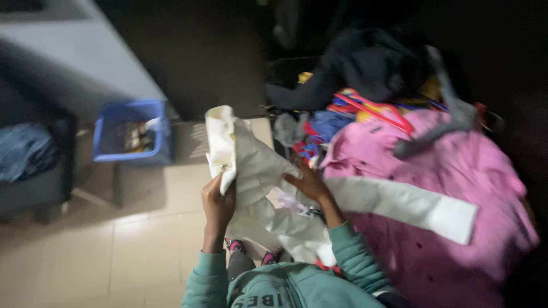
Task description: The person picks up a hanger from a pile of clothes, places it on a chair, then picks up a pair of shorts, folds them by hand, and lays them on the chair, followed by picking up two more hangers, placing them on the chair, and then folding a white shirt by hand and laying it on the chair.
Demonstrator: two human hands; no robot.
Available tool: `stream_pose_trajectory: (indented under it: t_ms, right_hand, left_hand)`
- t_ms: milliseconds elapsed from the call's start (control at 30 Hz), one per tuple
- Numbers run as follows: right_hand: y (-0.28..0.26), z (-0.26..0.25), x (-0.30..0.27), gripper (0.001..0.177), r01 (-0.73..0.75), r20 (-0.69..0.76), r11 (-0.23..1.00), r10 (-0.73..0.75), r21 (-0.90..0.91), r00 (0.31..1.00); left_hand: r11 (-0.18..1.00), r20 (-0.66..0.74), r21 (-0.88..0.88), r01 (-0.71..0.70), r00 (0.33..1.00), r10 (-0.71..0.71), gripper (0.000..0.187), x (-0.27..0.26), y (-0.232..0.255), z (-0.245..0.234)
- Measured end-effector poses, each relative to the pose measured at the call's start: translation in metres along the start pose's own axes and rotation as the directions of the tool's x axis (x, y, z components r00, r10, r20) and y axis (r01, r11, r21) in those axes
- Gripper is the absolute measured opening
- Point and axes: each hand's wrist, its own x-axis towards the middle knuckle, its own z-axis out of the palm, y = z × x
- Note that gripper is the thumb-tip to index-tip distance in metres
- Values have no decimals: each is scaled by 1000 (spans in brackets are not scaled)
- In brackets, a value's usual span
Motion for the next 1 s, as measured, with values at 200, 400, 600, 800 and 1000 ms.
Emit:
stream_pose_trajectory:
  t_ms: [200,400,600,800,1000]
  right_hand:
    - [-7,111,18,47,-323,340,699,121,638,933]
    - [-30,130,52,40,413,-6,827,-445,380,896]
    - [-79,156,118,62,-643,626,50,-294,764,722]
    - [-118,222,153,54,-707,738,213,-160,674,655]
    - [-168,201,160,42,-370,506,438,-249,819,826]
  left_hand:
    - [952,-156,306,22,987,28,32,-13,-37,-49]
    - [970,-40,218,104,994,-98,17,-14,-40,-82]
    - [984,47,174,33,998,-42,29,-6,-53,-135]
    - [985,185,139,102,974,-127,72,4,-54,-174]
    - [996,164,85,-26,986,12,51,2,-78,-224]
